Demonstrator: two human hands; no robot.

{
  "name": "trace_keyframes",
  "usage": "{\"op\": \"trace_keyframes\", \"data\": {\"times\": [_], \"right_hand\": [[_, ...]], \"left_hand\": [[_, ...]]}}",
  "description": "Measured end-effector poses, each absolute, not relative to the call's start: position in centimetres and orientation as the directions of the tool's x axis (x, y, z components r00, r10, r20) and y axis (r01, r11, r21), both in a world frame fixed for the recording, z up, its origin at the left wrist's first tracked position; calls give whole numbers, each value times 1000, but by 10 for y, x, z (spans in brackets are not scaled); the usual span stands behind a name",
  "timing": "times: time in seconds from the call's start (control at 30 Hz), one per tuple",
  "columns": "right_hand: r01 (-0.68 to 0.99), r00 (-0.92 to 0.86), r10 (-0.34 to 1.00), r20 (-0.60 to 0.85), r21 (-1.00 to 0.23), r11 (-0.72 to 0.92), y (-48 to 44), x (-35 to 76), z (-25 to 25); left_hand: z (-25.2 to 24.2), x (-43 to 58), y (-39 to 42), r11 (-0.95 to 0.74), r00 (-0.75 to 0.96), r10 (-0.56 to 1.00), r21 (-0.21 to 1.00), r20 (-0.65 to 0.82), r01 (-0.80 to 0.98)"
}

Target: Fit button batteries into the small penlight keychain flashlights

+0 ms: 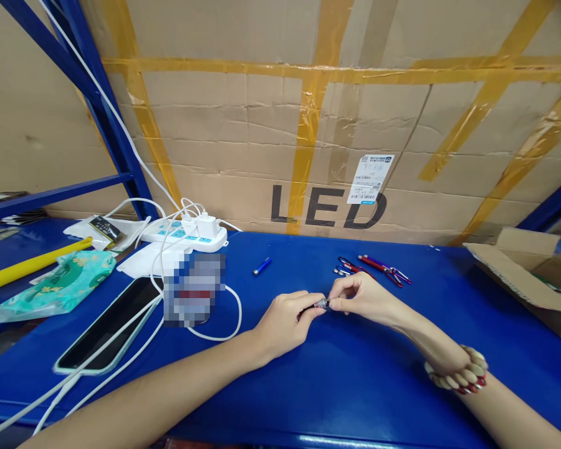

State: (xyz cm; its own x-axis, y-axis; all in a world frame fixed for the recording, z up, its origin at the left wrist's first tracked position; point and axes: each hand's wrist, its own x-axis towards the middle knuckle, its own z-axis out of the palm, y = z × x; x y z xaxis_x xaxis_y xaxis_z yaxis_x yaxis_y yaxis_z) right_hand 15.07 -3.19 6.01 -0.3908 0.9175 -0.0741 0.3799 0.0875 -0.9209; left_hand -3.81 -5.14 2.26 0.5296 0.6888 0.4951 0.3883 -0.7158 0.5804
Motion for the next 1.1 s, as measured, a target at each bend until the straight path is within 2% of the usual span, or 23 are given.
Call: {"op": "trace_keyframes", "data": {"times": [0.13,0.37,0.53,0.63,0.87,1.1], "right_hand": [[353,-354,931,-91,-935,43,-34,146,57],[334,-329,915,-232,-935,-117,-39,139,53],[295,-344,916,-206,-950,-103,-40,135,50],[305,-321,939,-124,-952,-21,-38,135,50],[324,-249,934,256,-887,330,-30,147,53],[330,-374,829,415,-776,537,-30,153,54]], "left_hand": [[21,-38,-51,-717,495,692,580,526,386],[16,-40,-46,-693,462,718,598,522,403],[19,-37,-45,-643,441,761,643,476,416],[21,-36,-46,-602,426,792,677,438,423],[24,-34,-45,-554,415,821,721,391,416],[24,-34,-46,-547,425,823,727,377,415]]}}
